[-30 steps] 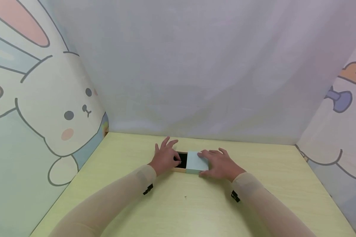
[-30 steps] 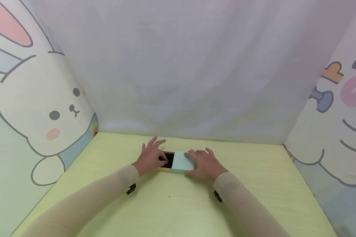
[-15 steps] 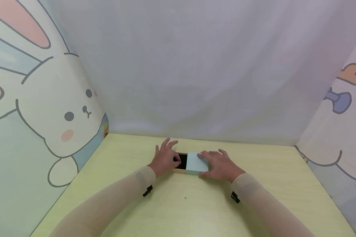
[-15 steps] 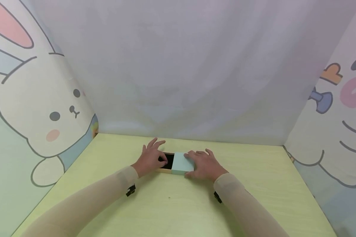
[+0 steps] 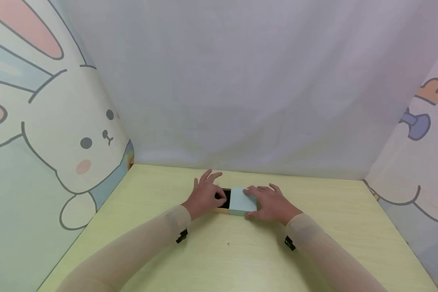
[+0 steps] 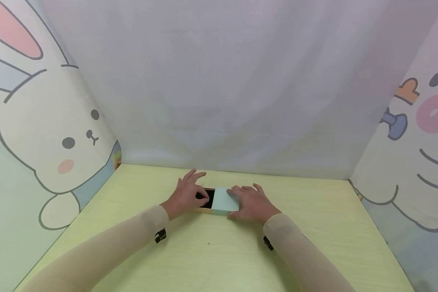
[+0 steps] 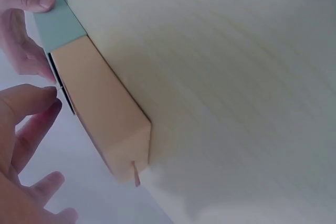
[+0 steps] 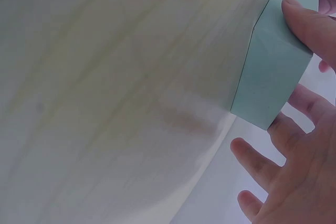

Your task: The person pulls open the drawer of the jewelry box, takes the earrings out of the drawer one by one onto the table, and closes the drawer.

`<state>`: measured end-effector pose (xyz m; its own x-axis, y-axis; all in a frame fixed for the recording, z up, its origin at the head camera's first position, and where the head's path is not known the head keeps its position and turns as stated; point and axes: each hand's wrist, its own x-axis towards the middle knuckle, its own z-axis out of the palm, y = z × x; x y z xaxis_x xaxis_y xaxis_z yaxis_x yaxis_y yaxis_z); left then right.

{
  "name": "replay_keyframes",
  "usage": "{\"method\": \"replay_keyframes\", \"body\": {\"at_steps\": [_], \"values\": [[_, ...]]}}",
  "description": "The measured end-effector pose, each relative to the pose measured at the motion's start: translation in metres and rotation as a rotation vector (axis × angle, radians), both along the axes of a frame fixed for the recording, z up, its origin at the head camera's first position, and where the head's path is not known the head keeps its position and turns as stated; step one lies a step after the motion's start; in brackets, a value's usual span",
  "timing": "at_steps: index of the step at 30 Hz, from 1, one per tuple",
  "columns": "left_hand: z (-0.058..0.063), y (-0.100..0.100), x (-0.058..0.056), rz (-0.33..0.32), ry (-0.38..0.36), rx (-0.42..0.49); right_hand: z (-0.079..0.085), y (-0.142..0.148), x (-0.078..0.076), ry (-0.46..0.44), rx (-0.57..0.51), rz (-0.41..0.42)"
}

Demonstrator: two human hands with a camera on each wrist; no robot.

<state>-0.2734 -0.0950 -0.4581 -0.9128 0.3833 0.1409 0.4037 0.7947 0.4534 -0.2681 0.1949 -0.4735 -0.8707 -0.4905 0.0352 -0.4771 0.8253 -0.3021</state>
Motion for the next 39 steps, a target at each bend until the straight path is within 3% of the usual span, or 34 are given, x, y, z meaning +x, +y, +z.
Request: {"method": "replay_keyframes", "body": {"at_steps": [16,26,39], "values": [[0.013,0.016,0.032,-0.112,-0.040,0.061,-0.002,0.003,-0.004,0.010,0.011,-0.002],[0.012,0.029,0.057,-0.209,-0.002,-0.038,0.000,0.004,-0.002,0.001,0.003,0.009],[0.008,0.046,0.087,-0.322,-0.007,-0.129,-0.003,0.006,-0.003,0.001,0.000,0.003]]}}
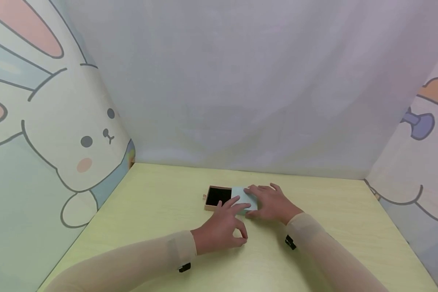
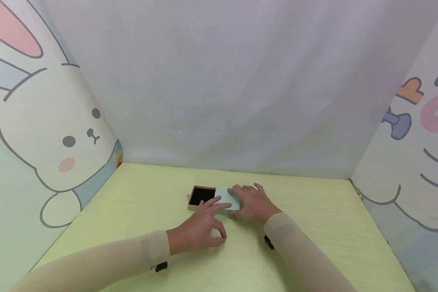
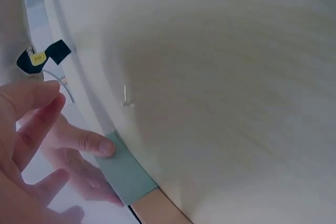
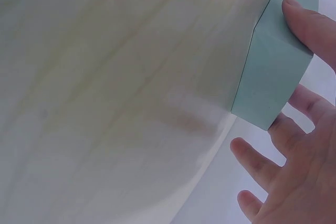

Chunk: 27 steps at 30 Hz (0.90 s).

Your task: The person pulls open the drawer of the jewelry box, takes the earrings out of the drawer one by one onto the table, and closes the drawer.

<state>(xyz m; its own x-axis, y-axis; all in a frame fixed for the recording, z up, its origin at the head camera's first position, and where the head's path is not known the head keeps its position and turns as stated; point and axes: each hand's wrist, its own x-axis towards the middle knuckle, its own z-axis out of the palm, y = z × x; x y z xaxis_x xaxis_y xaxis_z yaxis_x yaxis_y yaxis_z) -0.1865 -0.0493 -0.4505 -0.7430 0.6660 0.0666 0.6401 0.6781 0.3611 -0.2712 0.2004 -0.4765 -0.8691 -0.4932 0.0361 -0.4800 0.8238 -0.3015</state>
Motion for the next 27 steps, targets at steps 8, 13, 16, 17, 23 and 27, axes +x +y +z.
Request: {"method": "replay_keyframes", "body": {"at_steps": [8,13,16,17,23,27], "values": [[-0.007,0.002,0.009,-0.053,-0.006,-0.023,-0.001,0.001,0.000,0.002,0.003,0.004],[-0.013,0.003,0.009,-0.073,-0.003,-0.019,0.000,0.001,0.000,0.004,0.004,0.004],[-0.015,0.003,0.009,-0.077,0.003,-0.021,0.000,0.001,0.000,0.008,0.007,0.008],[-0.015,0.003,0.009,-0.078,0.004,-0.023,0.000,0.001,0.000,0.009,0.007,0.008],[-0.019,0.005,0.010,-0.073,-0.013,-0.027,0.000,0.001,0.001,0.007,0.000,0.011],[-0.027,0.004,0.009,-0.087,-0.003,-0.012,0.000,0.000,0.001,0.017,-0.001,0.018]]}}
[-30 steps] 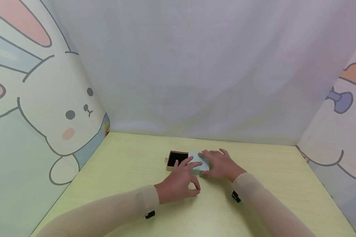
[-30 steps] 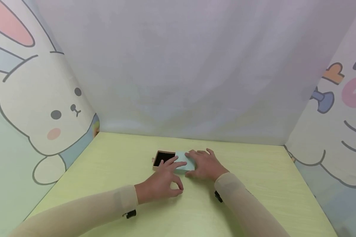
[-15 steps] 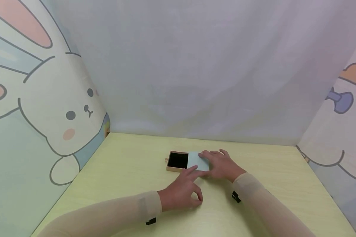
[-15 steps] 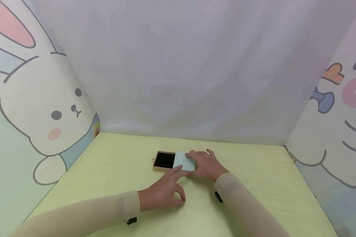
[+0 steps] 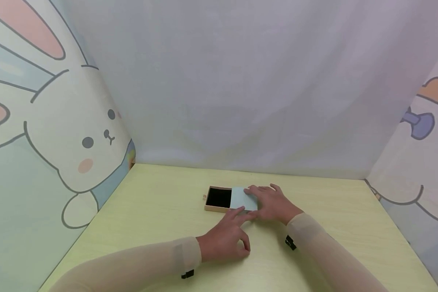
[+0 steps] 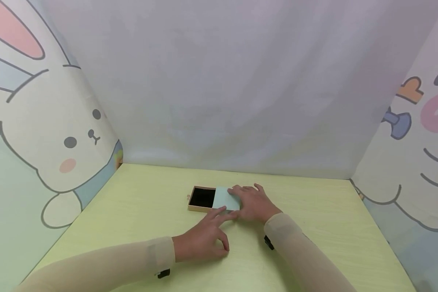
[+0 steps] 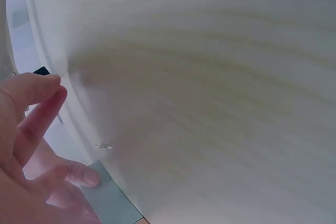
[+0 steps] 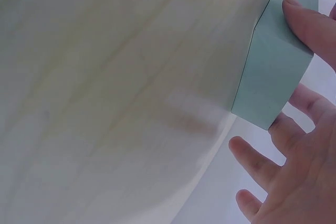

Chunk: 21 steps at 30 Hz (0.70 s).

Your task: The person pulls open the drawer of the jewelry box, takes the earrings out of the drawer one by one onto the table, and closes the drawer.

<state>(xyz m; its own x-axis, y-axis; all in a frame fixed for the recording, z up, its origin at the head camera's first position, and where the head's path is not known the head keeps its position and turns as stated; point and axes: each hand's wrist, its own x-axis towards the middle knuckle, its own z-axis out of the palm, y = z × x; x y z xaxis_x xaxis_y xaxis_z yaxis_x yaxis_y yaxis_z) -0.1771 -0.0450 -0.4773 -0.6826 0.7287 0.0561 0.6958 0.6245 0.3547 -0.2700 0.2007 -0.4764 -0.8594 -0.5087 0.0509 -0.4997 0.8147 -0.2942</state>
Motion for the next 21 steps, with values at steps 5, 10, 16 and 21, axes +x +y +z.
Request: {"method": "replay_keyframes", "body": {"at_steps": [5,10,16,21], "values": [[-0.0024,0.0003,0.0013,-0.003,0.013,-0.015,-0.0005,0.0000,0.0007,0.006,-0.005,0.000],[0.0005,0.0025,0.0043,0.016,0.013,-0.051,-0.0018,-0.0002,0.0007,0.010,-0.002,-0.001],[0.0007,0.0032,0.0062,0.019,0.037,-0.070,-0.0016,-0.0003,0.0011,0.015,-0.009,-0.001],[-0.0016,0.0034,0.0054,0.014,0.063,-0.074,0.0004,-0.0012,0.0018,0.012,-0.013,-0.001]]}}
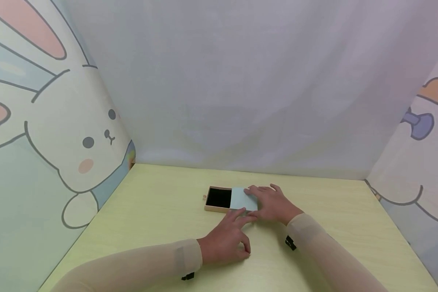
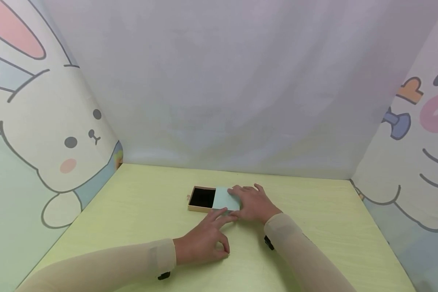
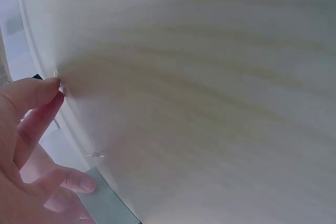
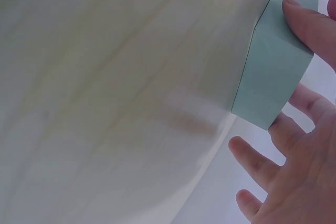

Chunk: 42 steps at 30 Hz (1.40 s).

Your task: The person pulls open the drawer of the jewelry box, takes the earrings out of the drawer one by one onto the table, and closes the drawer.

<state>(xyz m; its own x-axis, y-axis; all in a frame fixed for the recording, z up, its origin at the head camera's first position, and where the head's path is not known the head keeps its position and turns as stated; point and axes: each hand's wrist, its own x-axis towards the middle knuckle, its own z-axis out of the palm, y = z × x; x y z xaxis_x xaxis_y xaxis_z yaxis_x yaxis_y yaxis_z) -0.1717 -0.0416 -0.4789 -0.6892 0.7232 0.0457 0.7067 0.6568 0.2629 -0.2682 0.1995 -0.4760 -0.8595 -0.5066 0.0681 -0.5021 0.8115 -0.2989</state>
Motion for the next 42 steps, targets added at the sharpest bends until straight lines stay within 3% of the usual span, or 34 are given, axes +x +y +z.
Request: {"method": "replay_keyframes", "body": {"at_steps": [7,13,20,32,42], "values": [[0.003,-0.002,-0.001,0.006,-0.001,0.008,0.000,0.000,0.000,-0.011,0.012,0.002],[0.011,-0.005,-0.009,0.024,-0.007,0.039,-0.001,0.000,-0.001,0.002,0.021,-0.004],[0.019,-0.011,-0.028,0.076,-0.027,0.107,-0.001,0.000,-0.002,-0.008,0.020,-0.002],[0.025,-0.041,-0.065,0.191,0.006,0.209,0.000,-0.001,-0.003,-0.019,0.009,-0.009],[0.026,-0.063,-0.088,0.309,0.012,0.214,0.000,-0.001,-0.003,-0.035,0.005,-0.010]]}}
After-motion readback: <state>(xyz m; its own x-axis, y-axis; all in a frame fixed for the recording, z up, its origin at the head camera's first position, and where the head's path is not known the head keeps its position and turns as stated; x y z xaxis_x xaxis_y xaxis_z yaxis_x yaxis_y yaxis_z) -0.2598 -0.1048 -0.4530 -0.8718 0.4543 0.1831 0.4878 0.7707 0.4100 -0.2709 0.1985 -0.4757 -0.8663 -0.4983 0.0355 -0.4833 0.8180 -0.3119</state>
